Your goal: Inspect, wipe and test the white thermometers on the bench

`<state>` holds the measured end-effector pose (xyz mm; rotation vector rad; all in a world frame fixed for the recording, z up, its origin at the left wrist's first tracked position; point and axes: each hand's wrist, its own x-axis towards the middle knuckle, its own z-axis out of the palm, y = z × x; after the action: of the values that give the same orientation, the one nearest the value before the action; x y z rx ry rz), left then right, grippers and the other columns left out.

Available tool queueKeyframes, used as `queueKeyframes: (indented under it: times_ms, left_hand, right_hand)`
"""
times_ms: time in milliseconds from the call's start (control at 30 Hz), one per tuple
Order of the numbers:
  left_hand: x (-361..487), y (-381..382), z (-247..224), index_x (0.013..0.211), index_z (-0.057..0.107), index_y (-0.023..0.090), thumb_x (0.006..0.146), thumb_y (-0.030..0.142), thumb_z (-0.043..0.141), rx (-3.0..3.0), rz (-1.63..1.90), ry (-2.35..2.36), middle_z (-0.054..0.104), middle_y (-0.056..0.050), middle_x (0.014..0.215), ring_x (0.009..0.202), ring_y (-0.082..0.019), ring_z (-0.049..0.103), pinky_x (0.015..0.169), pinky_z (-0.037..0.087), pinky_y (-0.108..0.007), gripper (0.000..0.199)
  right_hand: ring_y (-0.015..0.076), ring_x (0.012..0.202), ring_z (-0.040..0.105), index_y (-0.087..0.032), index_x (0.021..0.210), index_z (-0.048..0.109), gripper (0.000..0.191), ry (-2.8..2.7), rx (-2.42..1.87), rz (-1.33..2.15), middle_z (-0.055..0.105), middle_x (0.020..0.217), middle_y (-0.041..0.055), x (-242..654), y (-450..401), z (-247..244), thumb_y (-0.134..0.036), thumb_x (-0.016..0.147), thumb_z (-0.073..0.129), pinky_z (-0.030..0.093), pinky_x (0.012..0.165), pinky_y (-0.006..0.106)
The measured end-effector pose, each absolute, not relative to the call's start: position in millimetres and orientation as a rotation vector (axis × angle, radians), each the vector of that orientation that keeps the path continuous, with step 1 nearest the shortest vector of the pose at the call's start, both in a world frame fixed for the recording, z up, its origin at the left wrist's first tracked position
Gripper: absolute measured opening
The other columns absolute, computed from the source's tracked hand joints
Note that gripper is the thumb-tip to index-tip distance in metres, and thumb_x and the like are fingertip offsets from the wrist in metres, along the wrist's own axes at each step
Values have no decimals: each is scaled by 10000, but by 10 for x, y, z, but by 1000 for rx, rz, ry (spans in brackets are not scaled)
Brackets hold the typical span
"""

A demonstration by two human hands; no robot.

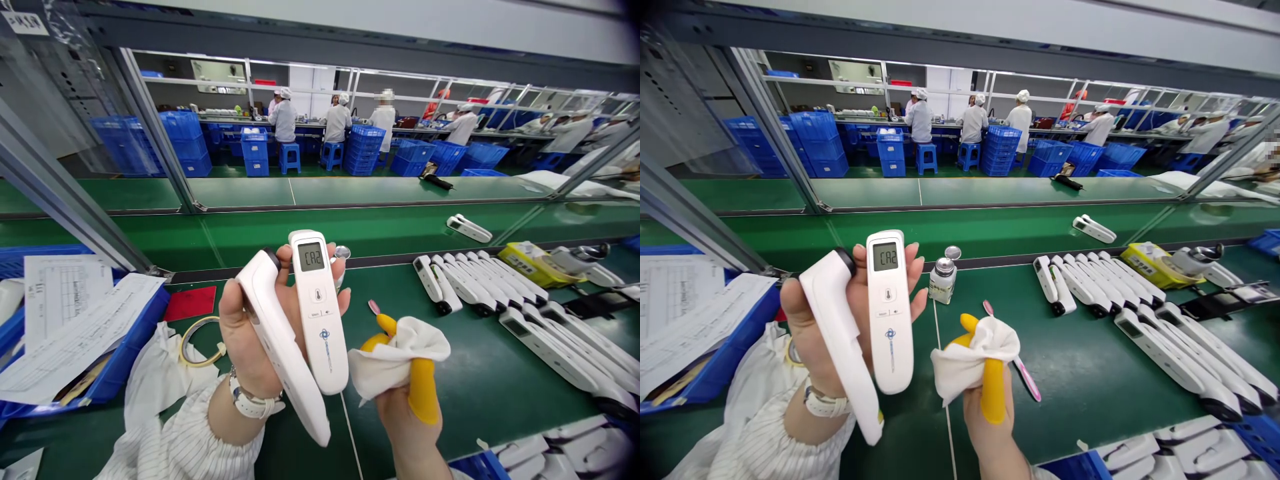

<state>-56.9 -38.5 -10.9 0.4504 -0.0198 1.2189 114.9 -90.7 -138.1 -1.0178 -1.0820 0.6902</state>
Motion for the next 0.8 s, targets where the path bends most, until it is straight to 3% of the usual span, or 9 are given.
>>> queueKeyframes:
  times_ms: [100,233,433,667,800]
  left_hand:
    - [-562,-397,-113,1010,525,275,718,626,447,456,1212,-27,456,-105,1339,1251,-288,409,970,373,-454,463]
    - [-555,-407,-128,1015,527,278,711,617,459,452,1206,-36,454,-94,1343,1255,-291,403,985,356,-468,461]
    - [-546,-413,-148,1020,520,279,705,611,468,446,1184,-64,467,-97,1329,1268,-296,385,1001,326,-486,461]
    - [-530,-436,-134,1012,533,275,679,581,523,467,1185,-58,481,-98,1311,1277,-313,368,1007,315,-500,453]
    - [-503,-464,-126,989,533,262,658,555,560,466,1177,-30,461,-109,1329,1275,-328,365,992,334,-489,443]
  right_hand:
    - [203,853,674,-374,1186,548,308,-1035,-949,768,677,1054,8,1047,-913,-1223,-391,879,521,569,705,302]
    - [176,901,655,-361,1246,487,477,-986,-972,948,671,1070,13,992,-914,-1073,-288,807,658,539,759,266]
    - [173,1032,598,-349,1208,517,438,-914,-1107,962,639,1140,5,966,-931,-1002,-305,797,664,475,872,260]
    - [263,965,644,-264,1213,541,368,-1175,-1052,767,656,1128,94,1127,-899,-1131,-266,848,584,559,760,369]
    - [297,924,640,-276,1165,570,313,-1263,-1038,541,655,1060,88,1262,-925,-1231,-228,857,544,554,755,464]
